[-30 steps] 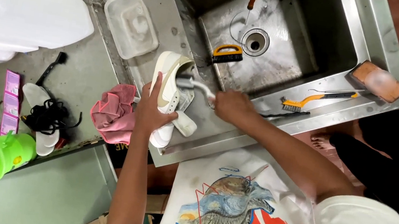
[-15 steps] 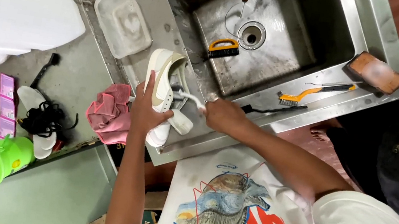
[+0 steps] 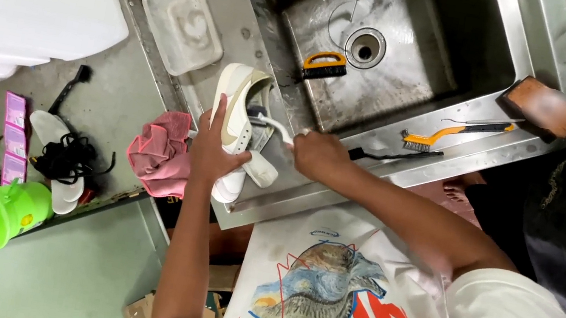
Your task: The person scrubs a white sneaker with a sponge and a brush over a stainless steel sink. They wipe the shoe with a pink cloth, rinse it under running water, and continue scrubbing the sole and upper surfaces.
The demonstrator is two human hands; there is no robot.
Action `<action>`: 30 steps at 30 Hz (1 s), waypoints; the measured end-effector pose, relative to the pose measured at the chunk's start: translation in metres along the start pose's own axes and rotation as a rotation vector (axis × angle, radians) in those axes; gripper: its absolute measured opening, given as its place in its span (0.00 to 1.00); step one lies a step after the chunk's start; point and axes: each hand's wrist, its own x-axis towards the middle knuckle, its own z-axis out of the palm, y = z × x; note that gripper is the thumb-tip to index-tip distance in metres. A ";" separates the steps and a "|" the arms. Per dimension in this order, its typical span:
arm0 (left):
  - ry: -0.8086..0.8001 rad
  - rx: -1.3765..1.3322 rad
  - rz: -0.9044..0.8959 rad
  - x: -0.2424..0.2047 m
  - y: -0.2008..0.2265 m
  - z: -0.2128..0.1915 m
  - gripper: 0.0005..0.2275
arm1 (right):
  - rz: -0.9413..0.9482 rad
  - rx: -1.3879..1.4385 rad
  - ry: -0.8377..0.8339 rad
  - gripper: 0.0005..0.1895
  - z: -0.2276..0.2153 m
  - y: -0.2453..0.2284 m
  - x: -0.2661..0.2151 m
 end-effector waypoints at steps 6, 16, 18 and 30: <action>-0.019 0.020 -0.016 -0.002 0.004 -0.003 0.58 | 0.025 0.006 0.008 0.18 -0.029 0.005 0.005; -0.021 -0.019 -0.022 -0.001 -0.002 -0.004 0.58 | -0.011 0.025 -0.001 0.16 -0.027 0.004 0.004; -0.041 0.001 -0.019 -0.001 -0.001 -0.006 0.58 | 0.075 -0.036 -0.009 0.18 -0.041 0.020 0.019; 0.006 -0.027 -0.010 -0.003 -0.006 -0.002 0.58 | 0.285 0.993 -0.355 0.15 -0.068 -0.015 -0.046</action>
